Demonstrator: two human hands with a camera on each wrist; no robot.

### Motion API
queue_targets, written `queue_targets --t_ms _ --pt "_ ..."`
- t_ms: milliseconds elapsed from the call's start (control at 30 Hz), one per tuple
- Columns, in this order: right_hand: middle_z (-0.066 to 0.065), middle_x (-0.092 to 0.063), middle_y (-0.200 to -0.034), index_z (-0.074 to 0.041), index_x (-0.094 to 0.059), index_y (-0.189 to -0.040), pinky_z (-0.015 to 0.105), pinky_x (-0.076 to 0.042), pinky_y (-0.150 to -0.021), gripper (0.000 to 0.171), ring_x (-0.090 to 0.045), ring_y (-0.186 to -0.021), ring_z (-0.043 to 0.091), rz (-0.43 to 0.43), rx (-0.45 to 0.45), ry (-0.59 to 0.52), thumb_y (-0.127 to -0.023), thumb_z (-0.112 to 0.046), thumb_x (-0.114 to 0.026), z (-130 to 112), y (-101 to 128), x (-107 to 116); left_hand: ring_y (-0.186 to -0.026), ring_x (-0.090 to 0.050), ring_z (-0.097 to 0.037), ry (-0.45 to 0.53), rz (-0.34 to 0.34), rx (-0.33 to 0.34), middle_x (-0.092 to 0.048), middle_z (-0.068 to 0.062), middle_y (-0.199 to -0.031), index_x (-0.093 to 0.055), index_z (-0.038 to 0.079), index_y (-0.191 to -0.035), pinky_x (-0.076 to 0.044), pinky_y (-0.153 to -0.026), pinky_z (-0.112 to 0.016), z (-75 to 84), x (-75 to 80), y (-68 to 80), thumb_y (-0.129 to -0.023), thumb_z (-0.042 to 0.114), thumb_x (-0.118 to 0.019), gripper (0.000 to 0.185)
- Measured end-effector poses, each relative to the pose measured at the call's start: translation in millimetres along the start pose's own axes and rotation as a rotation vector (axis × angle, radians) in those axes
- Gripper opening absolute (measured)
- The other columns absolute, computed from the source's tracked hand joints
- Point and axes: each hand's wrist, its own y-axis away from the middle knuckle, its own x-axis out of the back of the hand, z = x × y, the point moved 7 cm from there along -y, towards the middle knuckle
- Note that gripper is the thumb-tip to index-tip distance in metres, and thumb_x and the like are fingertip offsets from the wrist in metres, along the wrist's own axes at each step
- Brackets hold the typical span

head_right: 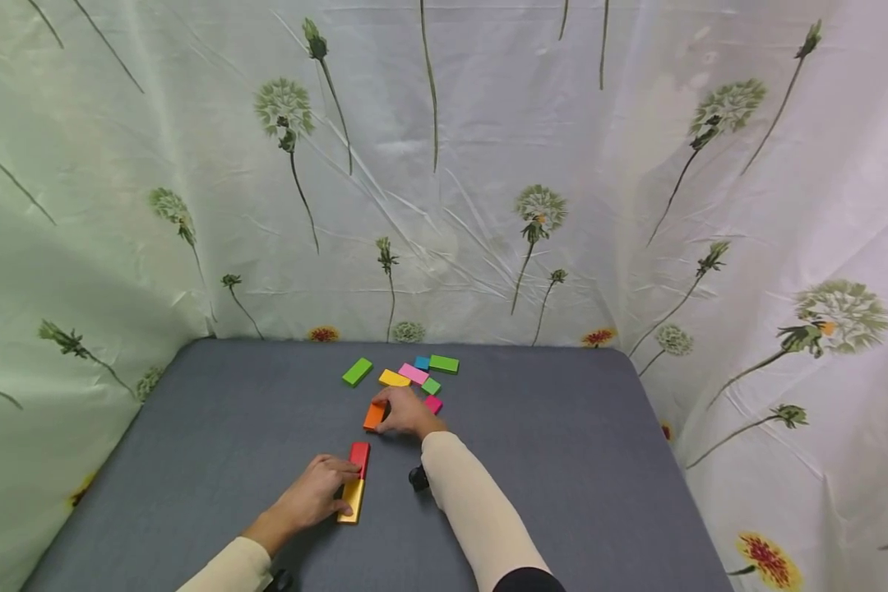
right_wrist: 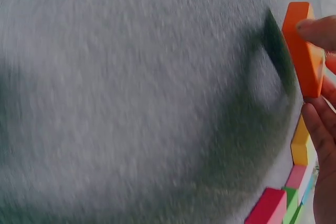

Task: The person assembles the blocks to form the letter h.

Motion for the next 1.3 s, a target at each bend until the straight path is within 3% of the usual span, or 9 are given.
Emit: queue_targets --t_ms 367,700,1300 --pt "0.003 -0.061 -0.129 -0.008 -0.063 -0.126 0.035 -0.040 -0.104 0.050 -0.052 -0.122 0.021 -0.008 0.001 -0.041 -0.079 -0.013 -0.080 -4 2 -13 -0.098 -0.064 -0.016 0.006 -0.043 0.021 -0.072 -0.003 -0.104 -0.075 0.005 -0.095 -0.045 -0.088 -0.040 -0.1 -3.3 -3.7 -0.066 0.033 -0.086 0.043" --pt "0.005 -0.059 -0.131 -0.005 -0.061 -0.128 0.037 -0.038 -0.106 0.047 -0.050 -0.126 0.023 0.022 0.042 -0.088 -0.086 -0.020 -0.074 -4 2 -18 -0.098 -0.065 -0.016 0.009 -0.023 0.017 -0.072 -0.003 -0.103 -0.075 0.005 -0.095 -0.045 -0.088 -0.039 -0.2 -3.9 -3.5 -0.065 0.032 -0.086 0.042" --pt "0.003 -0.061 -0.128 -0.006 -0.063 -0.126 0.036 -0.039 -0.105 0.046 -0.052 -0.124 0.021 0.039 0.069 -0.101 -0.084 -0.018 -0.076 -7 1 -25 -0.097 -0.065 -0.016 0.005 0.014 -0.008 -0.072 -0.003 -0.103 -0.075 0.005 -0.094 -0.046 -0.087 -0.037 -2.3 -3.4 -1.5 -0.064 0.032 -0.087 0.042"
